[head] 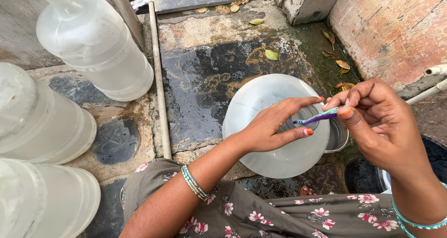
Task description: The person scrubs the inside of a small plastic bottle with a toothbrush, then wipes the outside of a large water jug with a green sponge. The person is sitting on the ground surrounded by several large water jugs.
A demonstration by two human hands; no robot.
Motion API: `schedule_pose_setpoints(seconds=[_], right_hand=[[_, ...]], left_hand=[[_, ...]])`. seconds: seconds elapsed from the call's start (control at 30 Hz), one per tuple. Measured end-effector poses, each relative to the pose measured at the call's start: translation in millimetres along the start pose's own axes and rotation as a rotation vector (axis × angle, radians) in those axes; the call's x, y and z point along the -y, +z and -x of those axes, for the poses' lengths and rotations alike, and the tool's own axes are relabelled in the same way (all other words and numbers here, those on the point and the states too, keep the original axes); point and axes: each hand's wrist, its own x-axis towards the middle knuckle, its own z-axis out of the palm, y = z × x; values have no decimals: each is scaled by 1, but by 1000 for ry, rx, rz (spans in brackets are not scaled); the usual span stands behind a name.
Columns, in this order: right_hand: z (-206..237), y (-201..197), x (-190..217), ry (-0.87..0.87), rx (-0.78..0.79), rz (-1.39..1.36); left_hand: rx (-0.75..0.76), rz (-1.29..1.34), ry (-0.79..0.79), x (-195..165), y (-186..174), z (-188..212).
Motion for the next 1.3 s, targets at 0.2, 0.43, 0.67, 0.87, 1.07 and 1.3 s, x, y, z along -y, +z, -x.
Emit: schedule_pose_setpoints(seconds=[0.2,0.43,0.67,0.87,1.07,1.3], right_hand=[[-7,16,8,33,48,154],[-11,23,13,-62,92,548],[-16,32,8,-74,32,623],[-15,26,0,-69,72,615],[-18,23,-5,5,88,575],[-20,19,27,-91,-62,442]], left_hand=[[-41,-63,-94,-8,11,5],[-79,-71,-56,-2,6,8],[-85,-96,-9,1,5,8],[-89,-109,-50,3,4,4],[-94,-45,-55,3,2,2],[-60,-66,-48,1,5,-2]])
